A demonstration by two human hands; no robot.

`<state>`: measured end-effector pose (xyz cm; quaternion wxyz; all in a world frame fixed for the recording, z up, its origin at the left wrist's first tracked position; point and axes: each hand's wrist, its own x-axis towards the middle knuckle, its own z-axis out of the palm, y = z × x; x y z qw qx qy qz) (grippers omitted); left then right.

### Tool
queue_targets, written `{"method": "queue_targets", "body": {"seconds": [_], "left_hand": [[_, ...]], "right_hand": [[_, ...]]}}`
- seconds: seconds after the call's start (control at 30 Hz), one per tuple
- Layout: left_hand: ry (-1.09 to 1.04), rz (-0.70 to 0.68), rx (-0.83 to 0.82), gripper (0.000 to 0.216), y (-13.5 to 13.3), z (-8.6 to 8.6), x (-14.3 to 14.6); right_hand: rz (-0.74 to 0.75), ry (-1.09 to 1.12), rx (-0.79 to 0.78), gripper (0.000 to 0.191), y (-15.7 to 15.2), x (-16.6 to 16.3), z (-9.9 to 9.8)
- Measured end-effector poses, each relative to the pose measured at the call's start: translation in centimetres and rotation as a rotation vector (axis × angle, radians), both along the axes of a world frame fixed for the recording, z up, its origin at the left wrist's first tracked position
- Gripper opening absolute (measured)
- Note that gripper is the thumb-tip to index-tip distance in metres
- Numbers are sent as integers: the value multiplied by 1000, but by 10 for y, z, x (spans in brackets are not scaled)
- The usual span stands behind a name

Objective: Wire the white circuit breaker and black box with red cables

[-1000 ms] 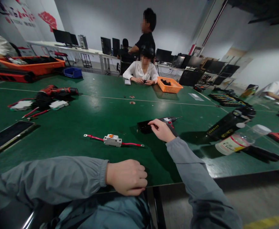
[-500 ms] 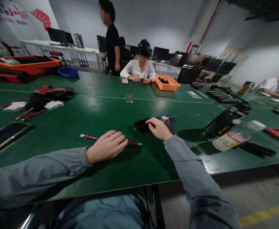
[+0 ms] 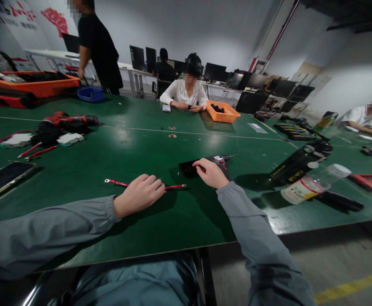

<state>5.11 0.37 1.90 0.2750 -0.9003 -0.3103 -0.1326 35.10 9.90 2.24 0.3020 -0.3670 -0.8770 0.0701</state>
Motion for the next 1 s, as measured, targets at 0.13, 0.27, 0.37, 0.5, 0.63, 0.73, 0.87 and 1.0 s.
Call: {"method": "queue_targets", "body": {"seconds": [0.13,0.27,0.37,0.5,0.63,0.73,0.87,1.0], "left_hand": [[22,76,-33,11,-1,1,0],[18,142,-65,13,2,3,-1],[19,188,-75,14,7,3,-1],[14,220,-75,15,10,3,-2],[7,218,-76,15,11,2,-1],[3,217,-82,15,11,2,-1],[-1,221,-92,14,11,2,-1],[-8,214,-101,15,11,3,-2]], "right_hand": [[-21,-35,14,22,-2,1,3],[-26,-38,11,21,-3,2,4],[-35,-36,-6,21,-4,1,4],[-42,-30,-23,21,-4,0,5],[-30,-22,-28,21,-5,-3,5],[-14,-17,-31,20,-5,-4,4],[-21,-23,-40,21,-4,-5,3],[-55,-21,-70,22,-4,-6,3]]}}
